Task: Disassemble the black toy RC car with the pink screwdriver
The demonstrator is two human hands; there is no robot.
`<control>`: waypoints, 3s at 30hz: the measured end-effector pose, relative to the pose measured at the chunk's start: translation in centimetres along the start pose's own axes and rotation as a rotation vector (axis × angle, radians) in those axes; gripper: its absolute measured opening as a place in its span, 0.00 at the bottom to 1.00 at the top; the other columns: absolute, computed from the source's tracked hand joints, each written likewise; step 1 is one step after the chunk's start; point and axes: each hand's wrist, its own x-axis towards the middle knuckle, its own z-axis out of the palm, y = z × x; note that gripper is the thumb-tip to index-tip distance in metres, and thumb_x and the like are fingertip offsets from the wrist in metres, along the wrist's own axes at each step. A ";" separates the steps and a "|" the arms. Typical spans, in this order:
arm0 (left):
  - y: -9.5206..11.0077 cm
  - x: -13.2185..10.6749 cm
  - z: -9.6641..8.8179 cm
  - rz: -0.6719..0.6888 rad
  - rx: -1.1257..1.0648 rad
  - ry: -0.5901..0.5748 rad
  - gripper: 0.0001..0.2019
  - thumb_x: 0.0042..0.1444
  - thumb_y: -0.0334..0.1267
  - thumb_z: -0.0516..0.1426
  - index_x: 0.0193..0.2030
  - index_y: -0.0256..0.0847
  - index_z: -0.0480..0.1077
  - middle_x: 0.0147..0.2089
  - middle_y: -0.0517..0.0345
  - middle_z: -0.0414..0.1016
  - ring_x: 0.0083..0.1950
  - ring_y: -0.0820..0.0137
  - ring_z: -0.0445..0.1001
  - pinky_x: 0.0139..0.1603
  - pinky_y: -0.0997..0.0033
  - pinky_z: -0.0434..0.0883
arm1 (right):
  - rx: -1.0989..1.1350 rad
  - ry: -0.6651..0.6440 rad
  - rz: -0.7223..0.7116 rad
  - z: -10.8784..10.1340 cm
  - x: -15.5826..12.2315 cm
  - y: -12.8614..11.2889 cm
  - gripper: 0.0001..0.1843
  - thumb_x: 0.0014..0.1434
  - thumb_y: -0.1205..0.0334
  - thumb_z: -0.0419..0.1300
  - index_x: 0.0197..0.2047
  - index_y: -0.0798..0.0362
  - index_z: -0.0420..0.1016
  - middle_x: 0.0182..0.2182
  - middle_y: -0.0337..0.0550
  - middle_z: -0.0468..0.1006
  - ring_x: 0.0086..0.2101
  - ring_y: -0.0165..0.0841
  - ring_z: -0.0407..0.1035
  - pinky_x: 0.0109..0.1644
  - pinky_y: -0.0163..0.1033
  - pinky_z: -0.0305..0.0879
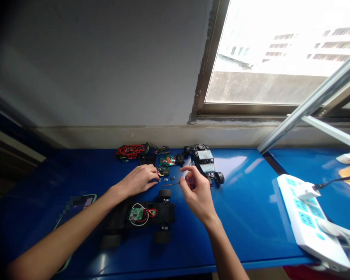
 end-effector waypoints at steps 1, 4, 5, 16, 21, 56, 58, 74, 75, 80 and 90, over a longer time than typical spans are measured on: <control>0.0 0.0 0.1 -0.002 0.002 0.003 0.03 0.62 0.32 0.65 0.40 0.41 0.83 0.44 0.52 0.84 0.48 0.60 0.80 0.49 0.64 0.74 | -0.002 0.002 0.004 0.0 0.0 0.1 0.09 0.66 0.58 0.60 0.48 0.50 0.74 0.29 0.33 0.66 0.27 0.28 0.60 0.31 0.34 0.58; -0.1 -0.3 0.3 -0.012 0.000 0.018 0.04 0.62 0.31 0.64 0.39 0.41 0.83 0.44 0.51 0.83 0.48 0.60 0.80 0.49 0.63 0.74 | -0.014 0.000 0.009 -0.2 0.0 0.4 0.10 0.66 0.57 0.60 0.48 0.50 0.74 0.29 0.33 0.67 0.26 0.28 0.61 0.31 0.34 0.59; -0.1 -0.4 0.3 -0.017 -0.004 0.023 0.04 0.62 0.30 0.64 0.39 0.41 0.83 0.44 0.51 0.83 0.48 0.60 0.80 0.49 0.63 0.74 | -0.020 0.000 0.009 -0.2 0.0 0.4 0.10 0.66 0.57 0.60 0.48 0.50 0.74 0.29 0.33 0.67 0.26 0.28 0.61 0.31 0.34 0.59; 3.0 -4.1 -1.9 -0.123 -0.292 0.122 0.08 0.68 0.41 0.61 0.47 0.44 0.82 0.48 0.55 0.82 0.49 0.64 0.80 0.51 0.67 0.74 | 0.123 -0.008 0.112 -1.5 -0.9 -1.1 0.15 0.60 0.48 0.70 0.37 0.53 0.79 0.26 0.37 0.76 0.26 0.28 0.68 0.29 0.32 0.65; 5.3 -6.5 -1.8 -0.116 -0.400 0.129 0.18 0.62 0.50 0.66 0.55 0.47 0.78 0.54 0.56 0.81 0.55 0.60 0.78 0.56 0.63 0.73 | 0.027 -0.055 0.017 -1.6 -1.6 -3.0 0.13 0.65 0.50 0.66 0.37 0.52 0.79 0.23 0.36 0.77 0.22 0.28 0.71 0.28 0.32 0.67; 7.0 -9.1 2.2 -0.112 -0.345 0.232 0.14 0.62 0.44 0.66 0.50 0.40 0.76 0.49 0.50 0.82 0.51 0.56 0.79 0.53 0.56 0.71 | -1.004 -0.710 -0.465 2.5 -2.8 -10.4 0.10 0.65 0.74 0.56 0.47 0.51 0.67 0.20 0.31 0.69 0.17 0.28 0.48 0.24 0.40 0.36; 7.0 -9.1 2.3 -0.118 -0.358 0.239 0.14 0.61 0.45 0.67 0.49 0.40 0.76 0.48 0.50 0.82 0.50 0.56 0.79 0.52 0.57 0.71 | -0.945 -0.755 -0.473 2.2 -2.7 -10.5 0.10 0.66 0.75 0.54 0.46 0.51 0.67 0.22 0.31 0.68 0.19 0.28 0.47 0.25 0.39 0.38; 7.0 -9.0 1.9 -0.103 -0.367 0.227 0.12 0.62 0.42 0.67 0.49 0.41 0.76 0.51 0.52 0.81 0.51 0.58 0.78 0.51 0.58 0.70 | -1.039 -0.696 -0.525 2.2 -2.7 -10.7 0.08 0.74 0.61 0.53 0.41 0.52 0.69 0.23 0.35 0.71 0.19 0.29 0.54 0.26 0.41 0.40; 7.0 -9.0 1.9 -0.104 -0.369 0.224 0.12 0.62 0.42 0.67 0.49 0.41 0.76 0.51 0.52 0.81 0.51 0.58 0.78 0.51 0.58 0.70 | -1.069 -0.676 -0.507 2.3 -2.9 -10.6 0.09 0.75 0.60 0.53 0.41 0.51 0.69 0.21 0.34 0.70 0.18 0.29 0.53 0.25 0.41 0.38; 7.0 -9.0 1.9 -0.112 -0.385 0.235 0.13 0.62 0.43 0.67 0.50 0.41 0.75 0.52 0.51 0.82 0.53 0.57 0.79 0.52 0.58 0.71 | -0.983 -0.724 -0.499 2.0 -3.4 -10.5 0.08 0.68 0.74 0.54 0.46 0.52 0.66 0.25 0.34 0.72 0.20 0.29 0.56 0.26 0.40 0.42; 6.9 -9.1 2.3 -0.116 -0.393 0.240 0.21 0.62 0.45 0.67 0.59 0.42 0.74 0.57 0.51 0.81 0.56 0.55 0.78 0.59 0.53 0.71 | -0.894 -0.737 -0.543 1.4 -3.9 -10.3 0.09 0.68 0.76 0.53 0.45 0.52 0.66 0.32 0.40 0.77 0.27 0.32 0.64 0.34 0.38 0.55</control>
